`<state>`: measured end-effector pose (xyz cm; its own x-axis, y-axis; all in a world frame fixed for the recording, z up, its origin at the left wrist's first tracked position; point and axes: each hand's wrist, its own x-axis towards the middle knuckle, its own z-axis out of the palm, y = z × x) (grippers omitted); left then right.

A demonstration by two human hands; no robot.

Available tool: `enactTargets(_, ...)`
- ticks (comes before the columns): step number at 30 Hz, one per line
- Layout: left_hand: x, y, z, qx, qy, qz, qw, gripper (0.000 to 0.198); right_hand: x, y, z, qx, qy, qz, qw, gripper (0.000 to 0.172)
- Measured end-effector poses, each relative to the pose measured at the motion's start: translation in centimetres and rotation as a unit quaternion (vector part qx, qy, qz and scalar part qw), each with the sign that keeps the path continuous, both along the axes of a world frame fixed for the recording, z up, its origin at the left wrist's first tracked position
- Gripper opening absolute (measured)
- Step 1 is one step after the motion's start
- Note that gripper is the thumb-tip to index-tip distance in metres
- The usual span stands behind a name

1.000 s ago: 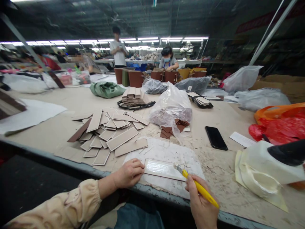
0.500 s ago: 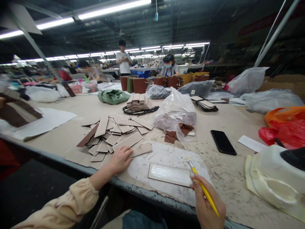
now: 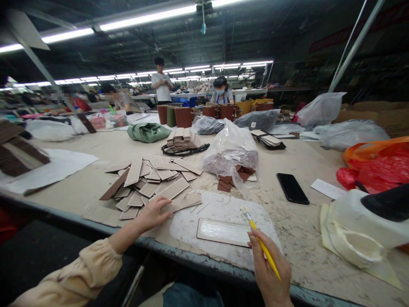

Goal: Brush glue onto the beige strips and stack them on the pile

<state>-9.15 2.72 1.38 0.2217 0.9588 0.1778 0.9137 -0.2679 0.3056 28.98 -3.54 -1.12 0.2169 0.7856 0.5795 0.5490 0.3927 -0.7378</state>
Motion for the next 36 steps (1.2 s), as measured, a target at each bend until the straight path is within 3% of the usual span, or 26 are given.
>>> enactTargets(9, 0.0, 0.4, -0.3, -0.006, 0.067, -0.007, 0.998, 0.035, 0.0, 0.1, -0.3, 0.008, -0.019, 0.01, 1.0, 0.023)
enactTargets(17, 0.2, 2.1, 0.9, -0.061, 0.069, -0.034, 0.995, 0.045, -0.4, 0.1, 0.1, 0.02, -0.032, 0.019, 0.999, 0.022)
enactTargets(29, 1.1, 2.6, 1.3, -0.079, 0.003, -0.005, 0.997, 0.045, -0.3, 0.2, -0.5, 0.026, -0.033, 0.04, 0.998, 0.021)
enactTargets(31, 1.0, 2.2, 1.6, -0.077, -0.043, 0.003, 0.996, 0.047, -0.3, 0.2, -0.6, 0.023, -0.031, 0.044, 0.998, 0.021)
enactTargets(33, 1.0, 1.8, 2.0, -0.085, -0.164, 0.019, 0.983, 0.05, -0.4, 0.2, -0.6, 0.025, -0.031, 0.048, 0.998, 0.021)
enactTargets(36, 1.0, 0.9, 2.5, -0.133, -0.41, 0.038, 0.902, 0.049, -0.6, 0.2, -0.4, 0.034, -0.031, 0.05, 0.998, 0.021)
